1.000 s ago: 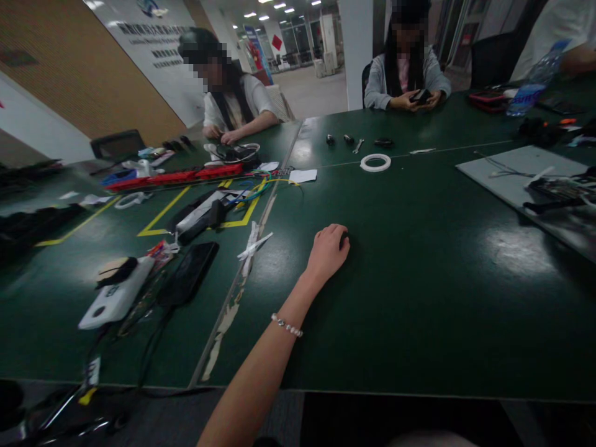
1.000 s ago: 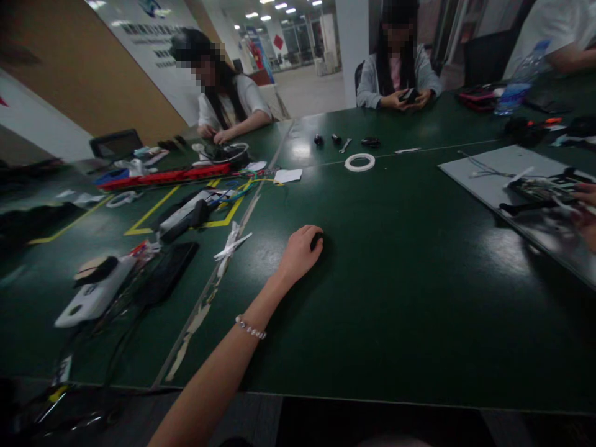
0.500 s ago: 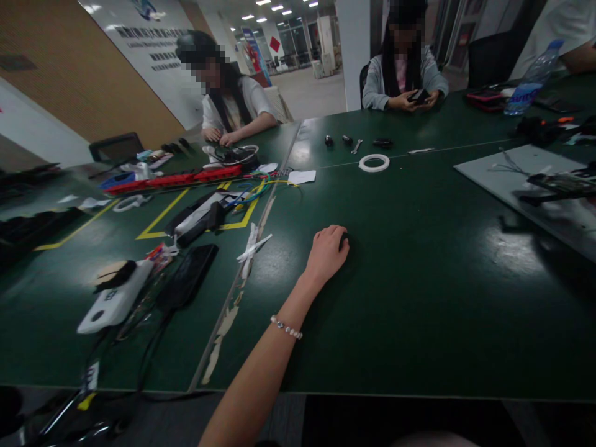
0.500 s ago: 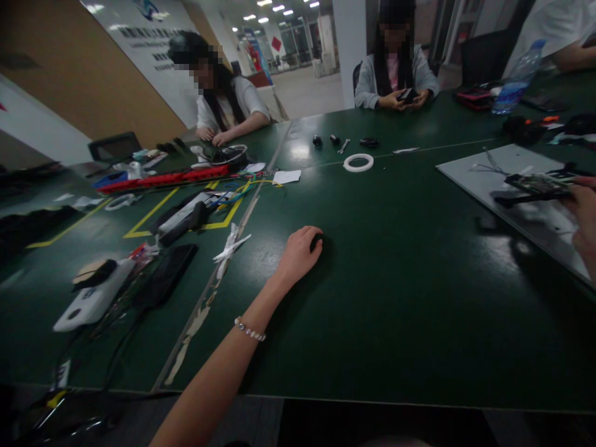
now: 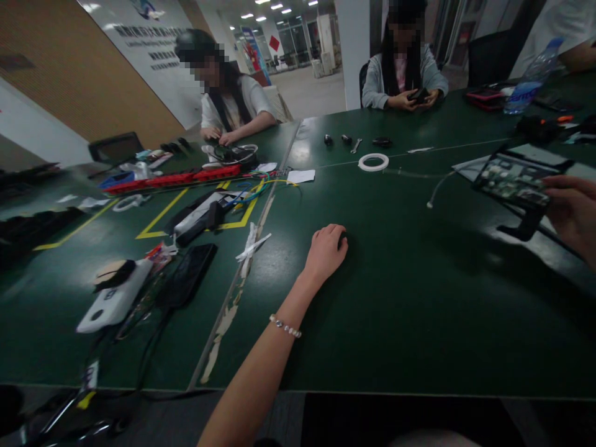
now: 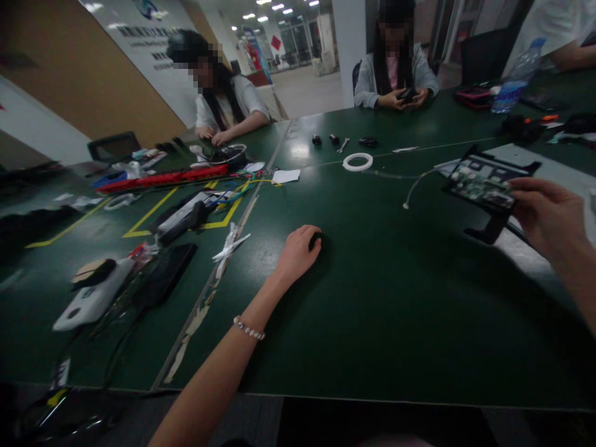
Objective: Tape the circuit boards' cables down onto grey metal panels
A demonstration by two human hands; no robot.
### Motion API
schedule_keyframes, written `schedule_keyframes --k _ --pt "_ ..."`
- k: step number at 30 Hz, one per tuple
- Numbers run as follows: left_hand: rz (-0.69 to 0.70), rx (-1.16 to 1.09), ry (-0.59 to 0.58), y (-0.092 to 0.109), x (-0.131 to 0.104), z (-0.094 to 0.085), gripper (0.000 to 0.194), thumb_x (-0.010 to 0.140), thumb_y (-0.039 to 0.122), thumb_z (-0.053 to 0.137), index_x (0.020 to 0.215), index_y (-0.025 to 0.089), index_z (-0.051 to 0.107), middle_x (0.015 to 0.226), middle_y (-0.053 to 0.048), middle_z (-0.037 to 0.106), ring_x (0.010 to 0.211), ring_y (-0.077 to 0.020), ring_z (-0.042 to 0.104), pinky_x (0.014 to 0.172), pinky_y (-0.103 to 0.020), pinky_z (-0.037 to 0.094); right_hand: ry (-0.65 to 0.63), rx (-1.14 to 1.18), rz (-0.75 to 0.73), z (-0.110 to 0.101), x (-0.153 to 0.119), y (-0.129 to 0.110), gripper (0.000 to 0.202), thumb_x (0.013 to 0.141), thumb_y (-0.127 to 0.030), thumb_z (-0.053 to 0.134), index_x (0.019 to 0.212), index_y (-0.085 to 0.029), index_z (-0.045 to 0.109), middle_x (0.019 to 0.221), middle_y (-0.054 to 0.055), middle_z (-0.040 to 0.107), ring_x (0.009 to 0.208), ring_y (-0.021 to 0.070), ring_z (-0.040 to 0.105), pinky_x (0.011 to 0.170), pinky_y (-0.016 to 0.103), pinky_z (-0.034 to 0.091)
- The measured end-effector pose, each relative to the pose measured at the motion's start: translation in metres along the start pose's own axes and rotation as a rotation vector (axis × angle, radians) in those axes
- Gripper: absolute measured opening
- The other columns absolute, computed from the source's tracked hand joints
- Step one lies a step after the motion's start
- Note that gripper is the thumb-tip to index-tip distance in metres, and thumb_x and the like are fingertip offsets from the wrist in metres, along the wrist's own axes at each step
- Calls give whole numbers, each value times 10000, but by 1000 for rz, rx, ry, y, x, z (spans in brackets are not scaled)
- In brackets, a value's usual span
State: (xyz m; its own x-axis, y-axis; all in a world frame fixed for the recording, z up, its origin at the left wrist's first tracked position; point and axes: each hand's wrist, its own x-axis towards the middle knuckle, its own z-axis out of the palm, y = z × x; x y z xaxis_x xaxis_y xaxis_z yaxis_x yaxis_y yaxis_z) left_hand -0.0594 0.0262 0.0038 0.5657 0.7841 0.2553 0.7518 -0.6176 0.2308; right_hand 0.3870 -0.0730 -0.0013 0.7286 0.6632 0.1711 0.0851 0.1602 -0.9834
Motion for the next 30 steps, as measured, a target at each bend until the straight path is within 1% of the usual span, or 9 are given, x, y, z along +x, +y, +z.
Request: schedule_keyframes --k 3,7,10,15,18,21,25,27,30 --pt "-8 -7 2 1 0 -1 208 898 189 444 1081 189 542 1100 -67 599 1008 -211 574 920 -398 454 -269 79 168 22 -23 2 273 568 -187 776 836 -206 728 929 56 646 803 147 604 714 248 503" --pt "-8 -28 25 3 0 -2 203 897 183 449 1079 195 538 1100 -64 595 1013 -208 574 927 -407 454 -499 3 288 42 -48 0 292 625 -289 795 902 -238 718 965 24 645 838 136 591 709 212 509" --pt "-21 -48 96 2 0 -2 198 897 177 458 1080 191 530 1112 -69 585 1038 -209 566 937 -412 453 -638 -97 314 45 -55 4 315 676 -334 776 973 -263 701 1058 12 629 916 152 584 746 219 512" --pt "-12 -109 208 4 2 -5 227 911 200 455 1132 186 505 1177 -91 549 1109 -208 536 960 -393 447 -809 -252 258 46 -57 10 380 740 -399 720 1093 -274 653 1169 27 601 974 180 585 781 250 518" --pt "53 -143 149 11 1 -7 262 928 249 449 1179 187 485 1215 -89 537 1147 -200 516 998 -383 426 -928 -313 181 51 -62 8 452 801 -454 635 1219 -289 581 1251 45 564 1043 232 581 844 346 529" --pt "108 -165 44 21 -1 -9 312 927 310 463 1217 195 471 1245 -87 532 1178 -208 502 1025 -401 406 -1003 -477 -44 59 -70 8 531 874 -483 505 1374 -319 436 1318 47 514 1137 268 539 935 449 486" --pt "200 -208 -105 33 -5 -13 424 905 397 494 1281 208 440 1312 -89 499 1252 -226 447 1076 -431 353 -942 -751 -392 73 -82 13 606 912 -475 409 1478 -312 263 1338 65 486 1210 281 476 1031 518 385" --pt "253 -231 -160 36 -6 -15 475 886 409 523 1309 218 423 1343 -83 475 1278 -225 420 1092 -428 332 -920 -797 -463 79 -87 15 636 914 -474 396 1496 -296 214 1327 75 489 1220 277 463 1042 513 373" --pt "310 -248 -216 37 -7 -16 526 844 376 590 1321 232 423 1371 -79 447 1293 -226 402 1096 -426 324 -908 -810 -486 84 -90 15 630 919 -471 385 1495 -288 207 1309 75 504 1214 267 465 1039 499 374"
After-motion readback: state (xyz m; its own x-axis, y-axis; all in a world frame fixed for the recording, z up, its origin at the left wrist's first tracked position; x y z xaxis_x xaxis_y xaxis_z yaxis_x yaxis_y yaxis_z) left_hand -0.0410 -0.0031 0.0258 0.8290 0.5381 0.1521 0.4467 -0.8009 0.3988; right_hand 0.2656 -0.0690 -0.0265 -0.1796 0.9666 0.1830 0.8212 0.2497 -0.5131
